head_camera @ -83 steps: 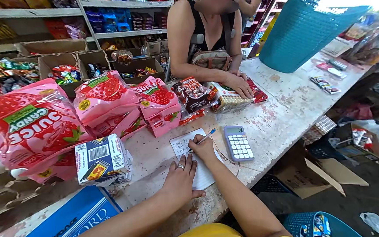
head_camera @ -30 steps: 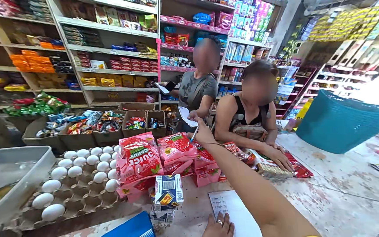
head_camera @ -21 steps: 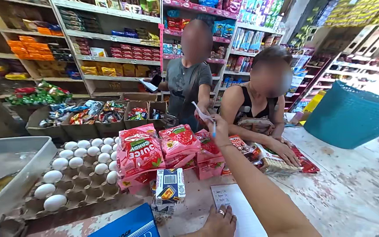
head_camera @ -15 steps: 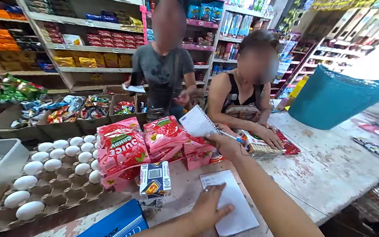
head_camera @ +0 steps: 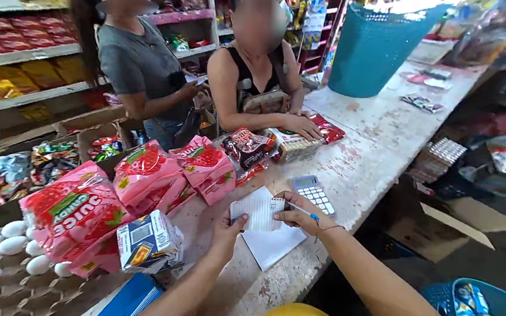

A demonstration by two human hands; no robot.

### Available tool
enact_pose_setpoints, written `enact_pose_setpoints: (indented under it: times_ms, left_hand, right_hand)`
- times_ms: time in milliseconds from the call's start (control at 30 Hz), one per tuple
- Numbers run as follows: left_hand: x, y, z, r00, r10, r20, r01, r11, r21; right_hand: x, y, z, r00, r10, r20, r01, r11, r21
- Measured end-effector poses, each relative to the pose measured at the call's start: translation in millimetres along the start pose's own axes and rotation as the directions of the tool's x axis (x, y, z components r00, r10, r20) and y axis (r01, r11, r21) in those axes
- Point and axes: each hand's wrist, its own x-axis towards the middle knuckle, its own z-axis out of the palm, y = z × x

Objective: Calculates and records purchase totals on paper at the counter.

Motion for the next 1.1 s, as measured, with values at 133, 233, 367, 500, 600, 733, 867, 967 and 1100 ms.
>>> enact_pose_setpoints:
  times_ms: [133,233,367,500,600,733,867,967,1100]
  left_hand:
    - [2,-1,-3,0.999,0.000,-0.042,0.001,1.000,0.010]
    - [3,-1,2,0.999,0.017,-0.048,-0.018,1.000,-0.013]
    - [-6,-7,0,0.980,0.184,0.073,-0.186,0.982,0.029]
    - [-6,-11,-14,0.559,0.731,0.391,-0.829,0.500,0.249]
    - [-10,-7,-12,0.305,0.824,0.478,-0.937,0.169,0.307]
    - [-14,-3,-15,0.200,0.840,0.505,-0.950,0.040,0.310]
    - [-18,15,-18,0.127,0.826,0.549,-0.925,-0.102,0.367]
    - [-31,44,-15,0.139,0.716,0.684,-0.876,-0.234,0.423]
    - [-96,131,-13,0.490,0.285,0.823,-0.851,-0.048,0.523]
  right_hand:
    - [-4,19,8,0.979,-0.010,-0.206,0.023,0.998,0.062]
    - [-6,21,18,0.961,-0.033,-0.275,0.062,0.993,0.097]
    - [-12,30,36,0.914,-0.186,-0.361,0.194,0.981,-0.014]
    - [-29,26,41,0.730,-0.525,-0.436,0.386,0.845,-0.371]
    - [-50,0,49,0.813,-0.295,-0.502,0.321,0.946,-0.036]
    - [-76,-15,69,0.889,0.064,-0.453,0.146,0.899,0.414]
    - [-85,-22,83,0.870,-0.021,-0.493,0.186,0.940,0.287]
    - [-84,-31,90,0.844,-0.116,-0.524,0.216,0.967,0.134]
    - [-79,-39,105,0.835,-0.287,-0.468,0.252,0.958,-0.139]
